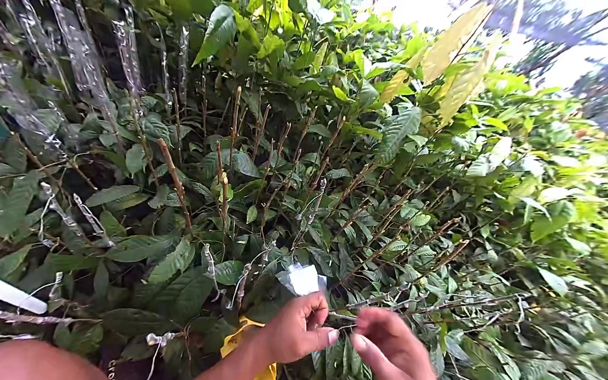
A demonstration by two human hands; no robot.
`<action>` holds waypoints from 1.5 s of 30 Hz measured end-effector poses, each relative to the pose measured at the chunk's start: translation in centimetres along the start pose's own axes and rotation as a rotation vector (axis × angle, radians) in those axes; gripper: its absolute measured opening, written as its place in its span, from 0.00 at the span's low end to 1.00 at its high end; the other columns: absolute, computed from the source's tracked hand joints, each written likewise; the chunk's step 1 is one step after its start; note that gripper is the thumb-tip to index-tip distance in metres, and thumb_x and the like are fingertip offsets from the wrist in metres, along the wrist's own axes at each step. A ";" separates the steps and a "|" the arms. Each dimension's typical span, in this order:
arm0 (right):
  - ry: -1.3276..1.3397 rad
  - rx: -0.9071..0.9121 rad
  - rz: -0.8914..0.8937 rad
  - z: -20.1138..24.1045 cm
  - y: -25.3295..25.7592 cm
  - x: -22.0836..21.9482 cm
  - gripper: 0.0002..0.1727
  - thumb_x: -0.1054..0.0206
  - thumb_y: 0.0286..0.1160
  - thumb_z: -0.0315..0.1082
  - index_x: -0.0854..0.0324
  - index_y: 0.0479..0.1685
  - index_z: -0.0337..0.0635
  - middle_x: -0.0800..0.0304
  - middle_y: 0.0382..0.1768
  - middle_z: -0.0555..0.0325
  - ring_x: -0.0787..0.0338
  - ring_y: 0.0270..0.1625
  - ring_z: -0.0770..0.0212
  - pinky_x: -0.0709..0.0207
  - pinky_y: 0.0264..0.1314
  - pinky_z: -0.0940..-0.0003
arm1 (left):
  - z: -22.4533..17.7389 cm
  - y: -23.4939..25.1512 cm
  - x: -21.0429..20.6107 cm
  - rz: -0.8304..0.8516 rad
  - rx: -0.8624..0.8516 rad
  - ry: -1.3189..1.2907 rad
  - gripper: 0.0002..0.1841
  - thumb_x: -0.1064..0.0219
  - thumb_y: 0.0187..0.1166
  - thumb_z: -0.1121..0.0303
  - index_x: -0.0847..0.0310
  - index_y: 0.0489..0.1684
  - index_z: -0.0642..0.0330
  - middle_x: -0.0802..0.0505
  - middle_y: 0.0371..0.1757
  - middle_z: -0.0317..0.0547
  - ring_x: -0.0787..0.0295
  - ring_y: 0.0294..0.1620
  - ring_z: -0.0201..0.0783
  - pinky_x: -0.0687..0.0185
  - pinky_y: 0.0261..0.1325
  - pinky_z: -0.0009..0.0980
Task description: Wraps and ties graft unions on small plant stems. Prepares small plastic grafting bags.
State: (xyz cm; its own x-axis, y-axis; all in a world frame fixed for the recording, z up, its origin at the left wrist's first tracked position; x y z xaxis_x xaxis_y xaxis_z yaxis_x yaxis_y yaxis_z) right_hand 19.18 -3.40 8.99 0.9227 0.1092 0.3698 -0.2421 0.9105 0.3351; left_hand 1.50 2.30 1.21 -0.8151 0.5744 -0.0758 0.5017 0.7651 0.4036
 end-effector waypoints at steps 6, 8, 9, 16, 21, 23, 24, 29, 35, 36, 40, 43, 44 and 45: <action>0.461 -0.264 -0.122 -5.4 1.1 -4.1 0.10 0.26 0.71 0.30 0.11 0.47 0.36 0.11 0.45 0.54 0.11 0.39 0.66 0.12 0.42 0.71 | 1.0 -1.0 -1.3 0.074 -0.044 0.050 0.11 0.25 0.73 0.65 0.15 0.37 0.64 0.13 0.35 0.35 0.20 0.39 0.21 0.23 0.44 0.21; 0.669 -0.215 -0.144 -5.6 1.0 -4.5 0.03 0.27 0.74 0.31 0.08 0.40 0.46 0.11 0.48 0.59 0.12 0.41 0.70 0.14 0.43 0.74 | 2.3 -1.2 -1.1 -0.012 -0.097 -0.255 0.10 0.25 0.76 0.55 0.14 0.31 0.48 0.13 0.29 0.24 0.21 0.30 0.16 0.26 0.36 0.16; 0.790 -0.190 -0.154 -5.6 0.8 -4.3 0.04 0.27 0.76 0.32 0.07 0.42 0.49 0.08 0.49 0.59 0.11 0.41 0.70 0.13 0.43 0.73 | 2.4 -1.3 -1.2 -0.074 -0.075 -0.456 0.08 0.27 0.78 0.53 0.09 0.40 0.45 0.09 0.33 0.25 0.18 0.29 0.17 0.23 0.34 0.16; 0.905 -0.152 -0.493 -5.7 -1.4 6.3 0.17 0.50 0.94 0.42 0.13 0.41 0.62 0.04 0.40 0.69 0.06 0.40 0.73 0.12 0.45 0.79 | 1.8 -0.9 2.0 -0.577 0.241 -0.483 0.19 0.58 0.79 0.80 0.19 0.55 0.67 0.05 0.41 0.48 0.04 0.36 0.41 0.06 0.42 0.37; 0.789 -0.182 -0.740 -6.4 -2.0 13.4 0.32 0.67 0.97 0.51 0.15 0.42 0.49 0.01 0.41 0.59 0.02 0.50 0.61 0.09 0.60 0.64 | 2.7 2.9 2.6 -0.434 0.371 0.113 0.17 0.46 0.86 0.75 0.17 0.67 0.68 0.06 0.58 0.50 0.06 0.57 0.39 0.09 0.63 0.37; 0.675 -0.130 -0.733 -6.6 -1.2 14.4 0.19 0.57 0.96 0.36 0.18 0.53 0.44 0.03 0.47 0.57 0.03 0.53 0.60 0.11 0.63 0.63 | 3.5 6.3 1.8 -0.331 0.378 0.297 0.18 0.40 0.86 0.70 0.17 0.70 0.64 0.07 0.62 0.49 0.07 0.61 0.37 0.12 0.68 0.36; 0.622 -0.116 -0.718 -6.9 -0.4 14.5 0.13 0.51 0.91 0.29 0.19 0.54 0.42 0.04 0.47 0.57 0.03 0.52 0.61 0.10 0.61 0.64 | 4.0 8.3 1.3 -0.285 0.384 0.369 0.19 0.40 0.86 0.69 0.18 0.72 0.63 0.08 0.65 0.50 0.08 0.63 0.38 0.14 0.70 0.37; 0.440 -0.129 -0.603 -7.8 5.5 14.2 0.09 0.47 0.87 0.23 0.20 0.51 0.35 0.05 0.42 0.50 0.03 0.40 0.58 0.06 0.47 0.63 | 9.2 17.2 -1.6 -0.150 0.437 0.566 0.25 0.37 0.85 0.64 0.26 0.81 0.61 0.13 0.73 0.55 0.08 0.62 0.47 0.16 0.71 0.46; -0.470 -0.515 -0.034 -14.3 13.2 18.0 0.15 0.40 0.88 0.33 0.14 0.63 0.37 0.06 0.50 0.49 0.04 0.47 0.57 0.11 0.58 0.57 | 13.7 20.4 -2.6 -0.146 0.492 0.448 0.18 0.36 0.86 0.64 0.18 0.68 0.63 0.06 0.57 0.53 0.04 0.49 0.44 0.10 0.60 0.44; -0.540 -0.540 0.093 -15.4 14.0 17.3 0.16 0.41 0.88 0.35 0.14 0.64 0.39 0.06 0.51 0.48 0.04 0.50 0.56 0.12 0.61 0.55 | 14.3 20.2 -2.6 -0.147 0.487 0.381 0.17 0.35 0.85 0.66 0.17 0.66 0.64 0.06 0.57 0.53 0.04 0.48 0.43 0.09 0.59 0.42; -0.547 -0.507 0.329 -18.4 15.9 14.6 0.16 0.39 0.87 0.35 0.14 0.63 0.40 0.05 0.50 0.49 0.04 0.49 0.56 0.12 0.62 0.54 | 15.9 19.2 -2.5 -0.175 0.466 -0.030 0.16 0.41 0.84 0.78 0.22 0.67 0.70 0.09 0.60 0.56 0.05 0.47 0.42 0.07 0.55 0.38; -0.590 -0.383 0.461 -18.8 16.7 13.8 0.13 0.35 0.82 0.31 0.11 0.59 0.43 0.05 0.48 0.51 0.06 0.47 0.57 0.15 0.61 0.54 | 16.7 19.1 -2.3 -0.219 0.460 -0.290 0.15 0.49 0.93 0.72 0.26 0.68 0.72 0.06 0.50 0.56 0.04 0.40 0.44 0.06 0.47 0.39; -0.601 -0.358 0.491 -18.9 16.8 13.7 0.12 0.34 0.81 0.31 0.10 0.57 0.43 0.05 0.48 0.51 0.06 0.47 0.57 0.15 0.61 0.53 | 16.9 19.2 -2.3 -0.229 0.459 -0.332 0.15 0.47 0.93 0.70 0.25 0.66 0.72 0.06 0.46 0.56 0.04 0.39 0.44 0.06 0.46 0.39; -0.605 -0.344 0.509 -19.1 16.9 13.7 0.12 0.33 0.80 0.31 0.09 0.57 0.43 0.05 0.47 0.51 0.07 0.48 0.57 0.16 0.61 0.53 | 17.1 19.2 -2.2 -0.236 0.454 -0.351 0.14 0.43 0.91 0.70 0.24 0.63 0.72 0.06 0.44 0.55 0.04 0.37 0.44 0.06 0.45 0.39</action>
Point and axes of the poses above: each hand's wrist, its own y-axis towards the middle knuckle, its own x-axis out of the back of the hand, z = x × y, the point moved 3 cm from there along y, towards the middle knuckle
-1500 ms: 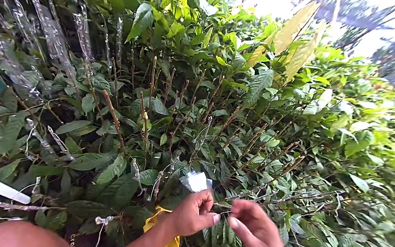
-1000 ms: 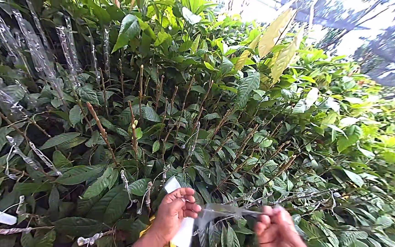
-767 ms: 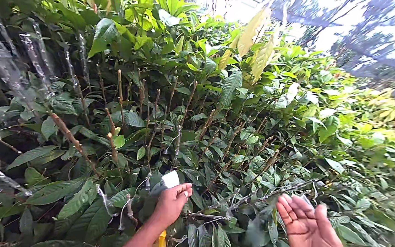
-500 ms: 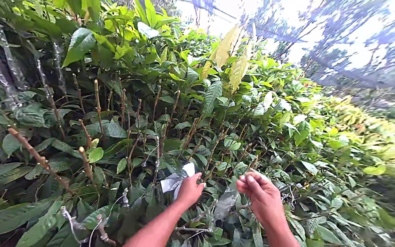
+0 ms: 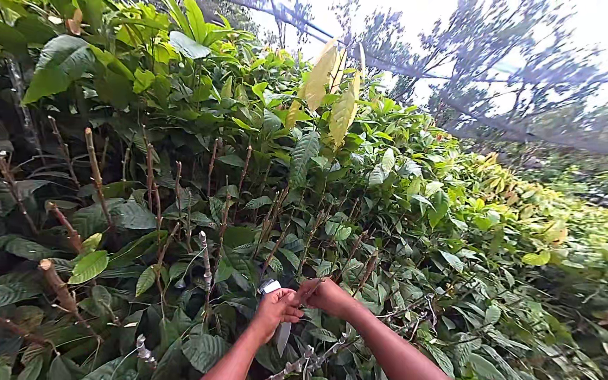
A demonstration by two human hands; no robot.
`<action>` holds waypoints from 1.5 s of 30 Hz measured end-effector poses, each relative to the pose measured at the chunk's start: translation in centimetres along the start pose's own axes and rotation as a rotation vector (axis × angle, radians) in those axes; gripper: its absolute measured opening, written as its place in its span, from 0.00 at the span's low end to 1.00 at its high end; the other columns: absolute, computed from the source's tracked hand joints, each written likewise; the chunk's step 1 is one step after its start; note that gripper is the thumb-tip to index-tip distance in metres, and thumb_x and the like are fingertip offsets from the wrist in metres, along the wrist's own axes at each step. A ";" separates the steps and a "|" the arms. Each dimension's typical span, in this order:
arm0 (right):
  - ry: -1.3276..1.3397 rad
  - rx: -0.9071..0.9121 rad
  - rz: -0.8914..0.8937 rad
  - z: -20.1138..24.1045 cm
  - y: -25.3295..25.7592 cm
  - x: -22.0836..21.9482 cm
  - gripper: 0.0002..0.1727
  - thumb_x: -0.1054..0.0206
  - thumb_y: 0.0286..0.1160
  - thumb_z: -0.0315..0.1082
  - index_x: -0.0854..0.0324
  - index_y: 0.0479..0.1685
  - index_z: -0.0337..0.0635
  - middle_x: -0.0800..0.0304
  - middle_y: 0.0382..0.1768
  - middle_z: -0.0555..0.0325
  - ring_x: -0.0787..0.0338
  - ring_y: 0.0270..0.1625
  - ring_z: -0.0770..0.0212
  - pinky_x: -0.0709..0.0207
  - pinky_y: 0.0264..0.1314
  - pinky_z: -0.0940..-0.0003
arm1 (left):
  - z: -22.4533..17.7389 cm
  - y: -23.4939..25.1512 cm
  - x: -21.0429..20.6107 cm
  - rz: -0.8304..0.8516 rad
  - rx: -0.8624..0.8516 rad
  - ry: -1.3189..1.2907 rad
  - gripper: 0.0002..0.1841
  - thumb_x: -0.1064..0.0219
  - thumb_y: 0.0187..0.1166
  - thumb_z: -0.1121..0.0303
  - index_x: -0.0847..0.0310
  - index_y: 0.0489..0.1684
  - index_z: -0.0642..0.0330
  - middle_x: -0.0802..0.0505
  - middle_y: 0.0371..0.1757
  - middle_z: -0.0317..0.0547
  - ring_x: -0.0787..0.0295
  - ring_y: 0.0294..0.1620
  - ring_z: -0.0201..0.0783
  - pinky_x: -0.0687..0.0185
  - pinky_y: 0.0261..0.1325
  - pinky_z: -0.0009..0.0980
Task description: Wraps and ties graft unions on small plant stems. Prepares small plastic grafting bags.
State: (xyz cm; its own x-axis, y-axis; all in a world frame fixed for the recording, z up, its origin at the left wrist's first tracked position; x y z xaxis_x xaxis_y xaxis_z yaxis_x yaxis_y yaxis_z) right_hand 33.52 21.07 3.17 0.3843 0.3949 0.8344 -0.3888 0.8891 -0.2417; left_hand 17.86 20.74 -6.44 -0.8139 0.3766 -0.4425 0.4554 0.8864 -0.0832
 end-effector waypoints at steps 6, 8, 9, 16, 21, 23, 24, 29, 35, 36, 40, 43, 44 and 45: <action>0.099 -0.161 0.086 -1.1 0.3 -0.3 0.15 0.32 0.82 0.35 0.13 0.60 0.37 0.05 0.46 0.50 0.06 0.43 0.58 0.13 0.57 0.56 | -0.2 0.2 -0.4 -0.060 -0.152 0.419 0.12 0.31 0.82 0.70 0.14 0.56 0.66 0.04 0.44 0.47 0.04 0.36 0.36 0.06 0.47 0.34; 0.186 -0.242 0.087 -1.0 -0.5 -0.4 0.15 0.32 0.83 0.35 0.16 0.60 0.35 0.07 0.46 0.49 0.06 0.41 0.59 0.11 0.52 0.58 | -0.8 0.2 -0.7 -0.080 -0.172 0.617 0.14 0.37 0.87 0.66 0.13 0.61 0.64 0.05 0.47 0.46 0.08 0.37 0.34 0.11 0.49 0.34; 0.164 -0.242 0.078 -0.2 -1.3 -0.3 0.15 0.33 0.84 0.35 0.16 0.60 0.34 0.07 0.45 0.49 0.06 0.41 0.58 0.11 0.51 0.58 | -1.0 0.4 -0.8 -0.092 -0.151 0.651 0.15 0.38 0.88 0.65 0.14 0.62 0.64 0.05 0.47 0.47 0.08 0.38 0.35 0.11 0.50 0.35; -0.156 -0.017 0.260 10.6 -5.0 -0.6 0.15 0.33 0.78 0.27 0.13 0.62 0.40 0.07 0.41 0.40 0.07 0.42 0.40 0.17 0.52 0.35 | 0.1 -0.2 -2.5 -0.006 -0.206 0.455 0.12 0.34 0.78 0.71 0.12 0.51 0.69 0.06 0.41 0.47 0.10 0.43 0.33 0.15 0.56 0.36; -0.104 -0.208 0.210 3.0 -2.0 4.6 0.19 0.45 0.91 0.31 0.25 0.76 0.39 0.13 0.66 0.42 0.08 0.58 0.45 0.17 0.57 0.43 | 1.2 -2.0 -3.1 0.189 -0.103 0.734 0.14 0.30 0.80 0.68 0.11 0.58 0.64 0.04 0.53 0.49 0.06 0.55 0.41 0.15 0.68 0.43; -0.448 -0.289 0.235 0.9 -3.1 3.4 0.21 0.39 0.84 0.31 0.21 0.75 0.45 0.13 0.63 0.34 0.13 0.66 0.30 0.23 0.62 0.25 | -0.2 -2.1 -0.8 0.100 -0.072 0.642 0.10 0.27 0.77 0.71 0.11 0.51 0.65 0.03 0.46 0.48 0.04 0.45 0.38 0.08 0.59 0.39; -0.539 -0.307 0.263 0.6 -3.9 2.5 0.20 0.35 0.82 0.33 0.19 0.72 0.48 0.12 0.62 0.33 0.16 0.68 0.27 0.26 0.63 0.21 | -1.2 -2.1 0.4 0.054 -0.062 0.580 0.09 0.27 0.77 0.73 0.12 0.50 0.66 0.04 0.44 0.48 0.04 0.42 0.38 0.08 0.56 0.37; -0.465 -0.183 0.205 7.3 -6.3 0.1 0.17 0.30 0.76 0.33 0.15 0.62 0.42 0.09 0.53 0.36 0.11 0.60 0.31 0.23 0.61 0.25 | -2.8 -1.1 1.2 -0.167 -0.024 0.401 0.08 0.25 0.74 0.77 0.15 0.46 0.70 0.05 0.37 0.51 0.04 0.32 0.39 0.05 0.41 0.35; -0.113 -0.091 0.133 7.4 -5.1 6.2 0.21 0.36 0.85 0.33 0.25 0.75 0.39 0.10 0.63 0.44 0.08 0.58 0.49 0.15 0.59 0.47 | 0.4 -3.0 -2.5 0.104 -0.157 0.770 0.13 0.28 0.78 0.66 0.10 0.53 0.64 0.04 0.48 0.49 0.04 0.46 0.40 0.10 0.60 0.43; -0.294 -0.198 0.124 6.7 -5.6 6.4 0.23 0.34 0.80 0.31 0.23 0.74 0.40 0.11 0.61 0.41 0.09 0.61 0.42 0.17 0.59 0.37 | -0.2 -3.1 -1.7 0.069 -0.141 0.708 0.13 0.28 0.79 0.67 0.11 0.55 0.65 0.03 0.48 0.49 0.04 0.44 0.39 0.08 0.58 0.40; -0.312 -0.076 0.126 12.1 -6.4 1.4 0.16 0.32 0.79 0.31 0.17 0.63 0.35 0.09 0.52 0.35 0.10 0.58 0.35 0.22 0.62 0.31 | -2.1 -2.8 -0.9 -0.073 -0.191 0.541 0.16 0.28 0.73 0.74 0.15 0.58 0.69 0.05 0.45 0.51 0.06 0.40 0.38 0.09 0.50 0.38; -0.152 -0.047 0.158 7.8 -4.2 4.5 0.20 0.38 0.86 0.32 0.23 0.73 0.35 0.11 0.65 0.39 0.11 0.67 0.43 0.22 0.72 0.40 | -1.2 -3.6 -2.7 0.097 -0.106 0.712 0.13 0.28 0.78 0.71 0.12 0.55 0.67 0.05 0.50 0.52 0.04 0.45 0.40 0.08 0.57 0.40; -0.261 -0.109 0.164 6.0 -4.5 4.6 0.20 0.37 0.84 0.32 0.23 0.73 0.37 0.12 0.62 0.37 0.11 0.65 0.39 0.21 0.67 0.34 | -1.3 -3.7 -2.0 0.076 -0.101 0.678 0.12 0.28 0.79 0.70 0.12 0.54 0.66 0.04 0.49 0.51 0.04 0.43 0.40 0.07 0.54 0.39; -0.368 -0.166 0.145 5.9 -5.1 3.9 0.20 0.35 0.81 0.31 0.21 0.71 0.40 0.11 0.59 0.35 0.11 0.63 0.34 0.21 0.61 0.28 | -2.2 -3.5 -1.0 0.009 -0.112 0.593 0.11 0.27 0.78 0.72 0.12 0.53 0.67 0.04 0.46 0.51 0.03 0.40 0.40 0.05 0.50 0.38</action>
Point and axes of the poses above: each hand's wrist, its own y-axis towards the middle knuckle, its own x-axis out of the back of the hand, z = x × y, the point moved 3 cm from there along y, towards the middle knuckle
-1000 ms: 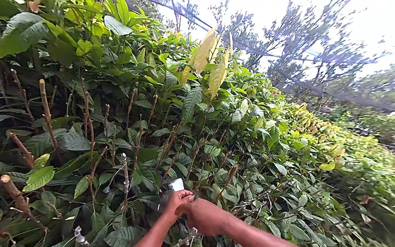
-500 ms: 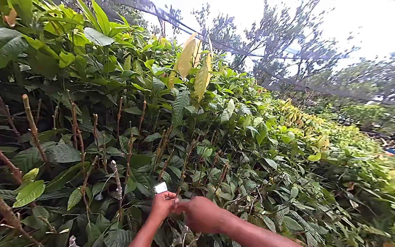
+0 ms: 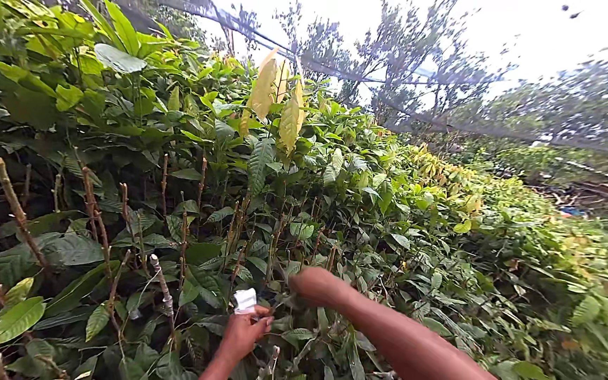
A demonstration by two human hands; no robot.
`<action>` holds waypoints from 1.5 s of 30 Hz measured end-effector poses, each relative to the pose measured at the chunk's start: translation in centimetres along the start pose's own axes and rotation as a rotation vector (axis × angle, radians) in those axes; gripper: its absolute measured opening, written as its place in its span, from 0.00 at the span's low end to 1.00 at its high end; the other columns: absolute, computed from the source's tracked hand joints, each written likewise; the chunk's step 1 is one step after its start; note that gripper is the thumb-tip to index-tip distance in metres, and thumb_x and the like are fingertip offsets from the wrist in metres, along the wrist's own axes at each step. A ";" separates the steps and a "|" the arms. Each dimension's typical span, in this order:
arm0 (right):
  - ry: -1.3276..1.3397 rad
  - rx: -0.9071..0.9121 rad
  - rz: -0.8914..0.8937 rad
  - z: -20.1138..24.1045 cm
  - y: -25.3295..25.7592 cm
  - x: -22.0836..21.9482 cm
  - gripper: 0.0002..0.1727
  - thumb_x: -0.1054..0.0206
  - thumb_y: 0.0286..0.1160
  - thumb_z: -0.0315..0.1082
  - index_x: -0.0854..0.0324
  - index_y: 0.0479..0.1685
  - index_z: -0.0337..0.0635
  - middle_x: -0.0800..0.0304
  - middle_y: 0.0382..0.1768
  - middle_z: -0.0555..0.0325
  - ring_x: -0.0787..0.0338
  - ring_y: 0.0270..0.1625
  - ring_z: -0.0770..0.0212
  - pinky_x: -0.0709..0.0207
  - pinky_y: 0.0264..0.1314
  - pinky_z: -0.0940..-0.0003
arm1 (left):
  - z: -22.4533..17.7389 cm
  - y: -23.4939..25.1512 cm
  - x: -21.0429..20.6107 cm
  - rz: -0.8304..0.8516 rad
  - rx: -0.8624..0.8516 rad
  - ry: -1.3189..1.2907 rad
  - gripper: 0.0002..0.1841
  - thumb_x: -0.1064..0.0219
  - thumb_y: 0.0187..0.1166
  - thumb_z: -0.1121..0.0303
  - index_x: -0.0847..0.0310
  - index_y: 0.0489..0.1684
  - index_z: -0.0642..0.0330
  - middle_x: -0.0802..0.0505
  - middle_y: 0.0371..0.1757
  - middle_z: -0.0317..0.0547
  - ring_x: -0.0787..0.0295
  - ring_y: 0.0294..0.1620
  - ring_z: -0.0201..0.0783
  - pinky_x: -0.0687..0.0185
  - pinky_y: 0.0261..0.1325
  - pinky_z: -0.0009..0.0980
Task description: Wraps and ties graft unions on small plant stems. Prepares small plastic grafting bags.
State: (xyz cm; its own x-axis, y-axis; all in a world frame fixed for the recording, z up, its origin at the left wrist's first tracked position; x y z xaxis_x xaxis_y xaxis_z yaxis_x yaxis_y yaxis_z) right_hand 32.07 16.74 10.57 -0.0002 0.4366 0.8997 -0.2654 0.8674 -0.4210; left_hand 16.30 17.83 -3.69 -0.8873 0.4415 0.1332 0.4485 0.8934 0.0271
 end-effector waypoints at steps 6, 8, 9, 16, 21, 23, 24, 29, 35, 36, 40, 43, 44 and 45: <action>0.198 0.178 0.011 3.2 1.0 1.8 0.19 0.40 0.89 0.34 0.21 0.72 0.38 0.11 0.65 0.41 0.12 0.68 0.43 0.24 0.74 0.38 | -0.8 -0.2 -1.2 0.034 0.024 0.044 0.14 0.25 0.76 0.69 0.14 0.55 0.68 0.05 0.46 0.50 0.04 0.39 0.39 0.06 0.50 0.39; 0.004 0.052 0.057 -1.0 1.5 0.5 0.20 0.42 0.91 0.40 0.20 0.73 0.41 0.12 0.63 0.38 0.13 0.68 0.36 0.26 0.69 0.29 | -0.2 -0.4 0.2 0.000 -0.035 0.063 0.10 0.25 0.77 0.67 0.11 0.48 0.64 0.04 0.45 0.47 0.03 0.37 0.38 0.04 0.48 0.38; -0.078 0.005 0.067 -1.5 1.2 -0.4 0.19 0.38 0.87 0.41 0.18 0.70 0.44 0.11 0.60 0.36 0.13 0.66 0.31 0.25 0.65 0.23 | -0.1 -0.2 1.8 -0.066 -0.065 0.055 0.09 0.25 0.76 0.67 0.11 0.45 0.63 0.03 0.42 0.46 0.03 0.35 0.38 0.03 0.45 0.37; 0.109 0.215 -0.020 7.4 -2.3 -0.8 0.18 0.30 0.77 0.28 0.16 0.65 0.40 0.08 0.49 0.39 0.09 0.54 0.37 0.21 0.60 0.32 | -0.6 0.6 1.0 -0.194 -0.094 -0.062 0.12 0.29 0.72 0.74 0.15 0.51 0.69 0.06 0.38 0.48 0.07 0.34 0.35 0.09 0.42 0.34; 0.061 0.048 0.002 -0.4 1.2 1.3 0.21 0.34 0.82 0.33 0.20 0.72 0.41 0.11 0.65 0.43 0.13 0.68 0.42 0.23 0.69 0.34 | -0.8 -0.2 -0.2 -0.026 -0.101 0.214 0.11 0.27 0.76 0.63 0.10 0.45 0.61 0.04 0.41 0.46 0.04 0.38 0.39 0.07 0.51 0.42; -0.101 -0.009 -0.021 1.6 0.2 0.0 0.18 0.29 0.78 0.35 0.16 0.65 0.42 0.10 0.57 0.37 0.14 0.65 0.32 0.25 0.63 0.25 | -1.0 0.3 1.6 -0.107 -0.029 0.109 0.10 0.27 0.78 0.65 0.12 0.45 0.62 0.04 0.40 0.46 0.03 0.34 0.39 0.04 0.45 0.39; -0.065 0.038 -0.043 3.9 -0.6 -0.2 0.16 0.31 0.79 0.34 0.17 0.62 0.41 0.09 0.52 0.37 0.11 0.60 0.33 0.22 0.60 0.27 | -1.3 0.4 1.7 -0.129 0.004 0.070 0.10 0.28 0.78 0.66 0.14 0.47 0.64 0.04 0.39 0.48 0.04 0.33 0.40 0.05 0.44 0.40; 0.236 0.164 -0.066 3.0 -0.3 3.9 0.22 0.38 0.84 0.27 0.25 0.76 0.38 0.12 0.66 0.44 0.11 0.65 0.49 0.20 0.68 0.44 | -2.4 0.8 0.0 0.087 -0.041 0.304 0.13 0.28 0.80 0.61 0.12 0.48 0.63 0.05 0.42 0.48 0.05 0.37 0.40 0.07 0.50 0.42; 0.266 0.178 -0.157 5.8 -2.4 3.4 0.16 0.35 0.82 0.30 0.17 0.65 0.37 0.07 0.51 0.44 0.08 0.53 0.48 0.18 0.60 0.44 | -3.0 0.7 1.3 0.066 -0.083 0.326 0.14 0.35 0.86 0.61 0.11 0.57 0.61 0.04 0.45 0.50 0.04 0.39 0.42 0.08 0.53 0.44; 0.324 0.202 -0.135 5.0 -2.1 3.8 0.18 0.38 0.85 0.29 0.21 0.70 0.36 0.08 0.59 0.45 0.08 0.59 0.52 0.18 0.66 0.48 | -3.1 0.5 0.7 0.102 -0.104 0.373 0.14 0.36 0.86 0.60 0.11 0.57 0.58 0.04 0.46 0.49 0.04 0.41 0.41 0.08 0.54 0.44; -0.221 0.074 -0.256 4.6 -2.9 3.0 0.16 0.40 0.82 0.27 0.24 0.67 0.38 0.10 0.49 0.40 0.13 0.62 0.36 0.24 0.64 0.37 | -3.5 0.6 1.8 0.035 -0.135 0.290 0.18 0.37 0.87 0.57 0.11 0.58 0.60 0.04 0.47 0.48 0.04 0.37 0.40 0.06 0.48 0.42; 0.174 0.127 -0.281 5.7 -3.4 3.3 0.14 0.35 0.82 0.34 0.17 0.62 0.39 0.07 0.45 0.47 0.08 0.49 0.49 0.17 0.57 0.45 | -4.1 0.6 1.5 0.012 -0.131 0.291 0.15 0.37 0.88 0.60 0.12 0.61 0.56 0.04 0.42 0.45 0.07 0.30 0.37 0.08 0.42 0.39; 0.294 0.161 -0.263 5.3 -3.3 4.0 0.16 0.34 0.83 0.32 0.18 0.66 0.39 0.06 0.53 0.49 0.07 0.55 0.54 0.17 0.64 0.49 | -4.3 0.6 1.2 0.029 -0.139 0.323 0.15 0.37 0.88 0.59 0.11 0.61 0.55 0.05 0.43 0.45 0.07 0.31 0.37 0.08 0.43 0.40; 0.282 0.174 -0.250 4.6 -3.2 4.5 0.20 0.38 0.84 0.29 0.22 0.73 0.40 0.08 0.62 0.50 0.09 0.64 0.55 0.19 0.71 0.50 | -4.4 0.6 1.0 0.052 -0.149 0.350 0.15 0.38 0.88 0.58 0.11 0.60 0.54 0.05 0.45 0.45 0.07 0.34 0.37 0.08 0.45 0.40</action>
Point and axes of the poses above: each hand's wrist, its own y-axis towards the middle knuckle, its own x-axis out of the back of the hand, z = x × y, the point moved 3 cm from there along y, towards the middle knuckle
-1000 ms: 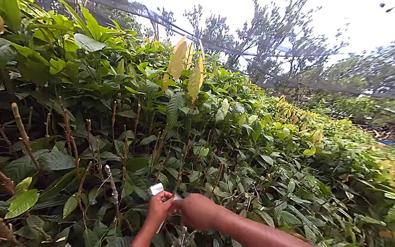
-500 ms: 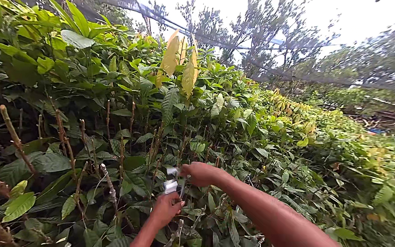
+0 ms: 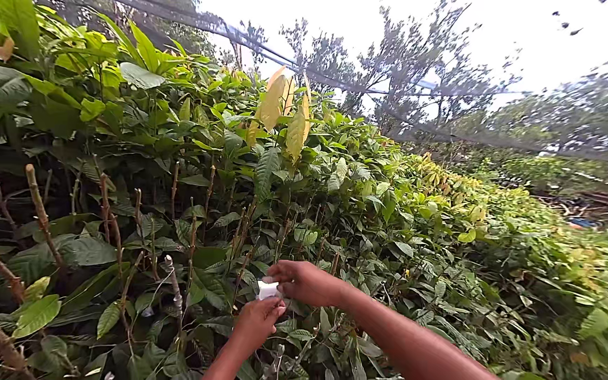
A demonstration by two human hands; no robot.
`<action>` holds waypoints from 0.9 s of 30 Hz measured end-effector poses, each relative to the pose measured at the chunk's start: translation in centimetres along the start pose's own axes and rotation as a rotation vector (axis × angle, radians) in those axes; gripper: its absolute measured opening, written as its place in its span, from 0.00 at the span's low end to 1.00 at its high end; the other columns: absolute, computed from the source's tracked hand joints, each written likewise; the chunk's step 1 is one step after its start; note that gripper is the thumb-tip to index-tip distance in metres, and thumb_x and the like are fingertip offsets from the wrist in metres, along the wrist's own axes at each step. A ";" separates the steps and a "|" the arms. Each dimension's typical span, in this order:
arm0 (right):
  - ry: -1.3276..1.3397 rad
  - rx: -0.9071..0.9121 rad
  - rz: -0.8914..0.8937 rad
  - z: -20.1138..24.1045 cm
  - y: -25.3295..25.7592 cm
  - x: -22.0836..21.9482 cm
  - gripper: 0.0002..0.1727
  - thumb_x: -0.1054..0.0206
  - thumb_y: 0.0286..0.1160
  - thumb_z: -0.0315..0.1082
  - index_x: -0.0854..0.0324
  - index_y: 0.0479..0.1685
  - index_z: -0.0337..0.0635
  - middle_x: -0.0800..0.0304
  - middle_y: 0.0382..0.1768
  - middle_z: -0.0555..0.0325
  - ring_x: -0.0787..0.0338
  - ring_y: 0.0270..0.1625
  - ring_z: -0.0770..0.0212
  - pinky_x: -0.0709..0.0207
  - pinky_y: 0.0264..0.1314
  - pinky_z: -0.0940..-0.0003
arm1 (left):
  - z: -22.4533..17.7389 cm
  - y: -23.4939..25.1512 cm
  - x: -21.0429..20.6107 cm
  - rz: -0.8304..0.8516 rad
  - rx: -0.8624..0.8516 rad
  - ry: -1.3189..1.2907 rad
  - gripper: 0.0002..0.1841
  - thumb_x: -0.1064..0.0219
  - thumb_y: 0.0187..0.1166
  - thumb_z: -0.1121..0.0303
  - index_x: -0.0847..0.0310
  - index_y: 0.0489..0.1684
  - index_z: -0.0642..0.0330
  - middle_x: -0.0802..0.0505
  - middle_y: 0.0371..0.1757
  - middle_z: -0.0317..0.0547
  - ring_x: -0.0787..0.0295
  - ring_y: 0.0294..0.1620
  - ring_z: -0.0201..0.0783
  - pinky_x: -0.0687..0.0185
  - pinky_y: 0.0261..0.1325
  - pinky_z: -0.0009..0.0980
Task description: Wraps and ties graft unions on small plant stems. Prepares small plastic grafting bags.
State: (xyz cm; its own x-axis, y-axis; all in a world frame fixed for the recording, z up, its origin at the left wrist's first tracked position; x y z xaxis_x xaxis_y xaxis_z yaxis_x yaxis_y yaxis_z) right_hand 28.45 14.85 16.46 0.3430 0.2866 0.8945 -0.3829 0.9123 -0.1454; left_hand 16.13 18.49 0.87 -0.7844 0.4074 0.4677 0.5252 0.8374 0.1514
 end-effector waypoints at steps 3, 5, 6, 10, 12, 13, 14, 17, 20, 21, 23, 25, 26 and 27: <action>-0.486 -0.045 -0.052 -0.1 -0.6 -0.6 0.16 0.42 0.85 0.30 0.23 0.68 0.39 0.09 0.52 0.41 0.12 0.62 0.38 0.20 0.61 0.39 | -0.3 -0.2 0.4 -0.030 -0.075 -0.042 0.18 0.38 0.88 0.55 0.11 0.58 0.58 0.04 0.43 0.44 0.06 0.33 0.35 0.07 0.44 0.37; -0.510 -0.077 -0.040 0.0 -0.9 -1.6 0.12 0.44 0.87 0.31 0.20 0.61 0.38 0.09 0.48 0.39 0.09 0.56 0.35 0.18 0.54 0.36 | -0.2 -0.5 0.1 -0.109 -0.121 -0.115 0.18 0.37 0.87 0.56 0.11 0.59 0.60 0.04 0.40 0.43 0.07 0.29 0.34 0.07 0.38 0.35; -0.434 -0.133 0.000 -0.4 -0.9 -1.6 0.13 0.42 0.86 0.31 0.18 0.61 0.40 0.09 0.51 0.39 0.09 0.58 0.35 0.19 0.58 0.34 | -0.2 -0.6 0.0 -0.146 -0.122 -0.138 0.17 0.36 0.86 0.57 0.11 0.57 0.60 0.04 0.40 0.43 0.08 0.27 0.33 0.07 0.37 0.34; -0.152 -0.244 0.051 -1.5 -2.5 -0.9 0.14 0.37 0.83 0.37 0.10 0.53 0.40 0.07 0.43 0.44 0.09 0.49 0.45 0.19 0.55 0.40 | 0.4 -0.5 0.6 -0.256 -0.057 -0.178 0.14 0.34 0.85 0.59 0.08 0.53 0.57 0.04 0.40 0.40 0.10 0.24 0.30 0.10 0.32 0.32; -0.054 -0.229 0.024 0.0 -3.5 -0.5 0.13 0.33 0.79 0.40 0.10 0.48 0.41 0.10 0.36 0.50 0.12 0.39 0.54 0.20 0.46 0.48 | 0.3 -0.2 1.0 -0.270 -0.029 -0.188 0.13 0.34 0.85 0.60 0.09 0.54 0.57 0.04 0.40 0.41 0.11 0.24 0.31 0.10 0.32 0.33; -0.021 -0.206 0.014 0.7 -3.6 -0.2 0.13 0.31 0.79 0.41 0.11 0.48 0.40 0.11 0.35 0.51 0.13 0.38 0.55 0.20 0.45 0.50 | 0.1 -0.1 0.8 -0.261 -0.029 -0.166 0.14 0.34 0.85 0.59 0.09 0.55 0.57 0.04 0.40 0.42 0.10 0.24 0.32 0.10 0.33 0.35; -0.011 -0.173 -0.012 1.1 -3.1 0.0 0.13 0.31 0.79 0.40 0.11 0.47 0.38 0.11 0.35 0.50 0.12 0.39 0.54 0.20 0.46 0.49 | -0.4 -0.2 0.3 -0.239 -0.040 -0.127 0.15 0.34 0.85 0.59 0.09 0.57 0.57 0.05 0.40 0.44 0.10 0.26 0.35 0.10 0.35 0.38; -0.154 -0.184 -0.095 -1.3 -0.1 0.6 0.13 0.38 0.82 0.36 0.10 0.51 0.40 0.08 0.50 0.44 0.10 0.58 0.45 0.20 0.63 0.40 | -1.9 -0.9 -1.2 -0.105 -0.108 0.033 0.17 0.36 0.86 0.57 0.09 0.61 0.55 0.04 0.48 0.49 0.06 0.39 0.44 0.10 0.51 0.48; -0.190 -0.299 -0.054 -5.6 0.9 -2.1 0.16 0.41 0.87 0.40 0.09 0.59 0.47 0.08 0.59 0.45 0.12 0.67 0.42 0.23 0.70 0.35 | -1.0 -1.2 -0.6 -0.079 -0.100 -0.029 0.16 0.38 0.87 0.61 0.11 0.63 0.58 0.04 0.49 0.47 0.05 0.37 0.39 0.08 0.49 0.42; -0.209 -0.296 -0.028 -5.2 0.4 -3.6 0.17 0.43 0.88 0.40 0.10 0.60 0.47 0.08 0.60 0.43 0.11 0.66 0.40 0.23 0.68 0.33 | -0.5 -1.0 0.1 -0.108 -0.076 -0.080 0.16 0.38 0.87 0.63 0.12 0.63 0.58 0.04 0.49 0.45 0.06 0.34 0.36 0.07 0.45 0.38; -0.366 -0.177 0.026 -1.1 -1.0 -5.7 0.17 0.47 0.88 0.32 0.15 0.63 0.40 0.12 0.62 0.39 0.12 0.65 0.36 0.20 0.62 0.33 | -0.2 -0.6 1.1 -0.164 -0.043 -0.141 0.15 0.38 0.86 0.66 0.14 0.65 0.58 0.04 0.43 0.44 0.09 0.27 0.34 0.08 0.38 0.36; -0.516 -0.050 -0.013 2.5 -1.1 -5.3 0.15 0.45 0.85 0.27 0.17 0.61 0.34 0.14 0.61 0.36 0.13 0.63 0.34 0.17 0.55 0.36 | -0.9 -0.6 0.5 -0.181 -0.037 -0.130 0.14 0.38 0.82 0.70 0.11 0.59 0.60 0.05 0.37 0.46 0.09 0.28 0.36 0.10 0.41 0.40; -0.541 -0.039 -0.052 2.6 -0.4 -4.0 0.14 0.43 0.84 0.27 0.16 0.58 0.33 0.15 0.62 0.36 0.14 0.64 0.33 0.17 0.54 0.36 | -1.2 -0.7 -0.2 -0.165 -0.061 -0.144 0.11 0.36 0.81 0.70 0.11 0.52 0.62 0.06 0.35 0.44 0.09 0.28 0.34 0.10 0.41 0.37; -0.538 -0.074 -0.066 1.6 0.5 -2.5 0.14 0.42 0.85 0.28 0.14 0.59 0.35 0.17 0.67 0.37 0.17 0.68 0.32 0.19 0.58 0.34 | -1.3 -0.8 -0.7 -0.127 -0.087 -0.198 0.10 0.34 0.82 0.69 0.11 0.51 0.63 0.05 0.37 0.43 0.09 0.28 0.32 0.10 0.39 0.33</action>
State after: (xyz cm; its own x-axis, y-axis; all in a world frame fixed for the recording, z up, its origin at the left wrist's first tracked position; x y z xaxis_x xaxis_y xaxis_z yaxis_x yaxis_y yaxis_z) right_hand 26.02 14.17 14.82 -0.1305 0.0553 0.9899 -0.3077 0.9469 -0.0934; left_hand 16.65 17.03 1.53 -0.8907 0.3720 0.2613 0.4383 0.8553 0.2762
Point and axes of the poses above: each hand's wrist, its own y-axis towards the middle knuckle, its own x-axis out of the back of the hand, z = x × y, the point moved 3 cm from there along y, towards the middle knuckle
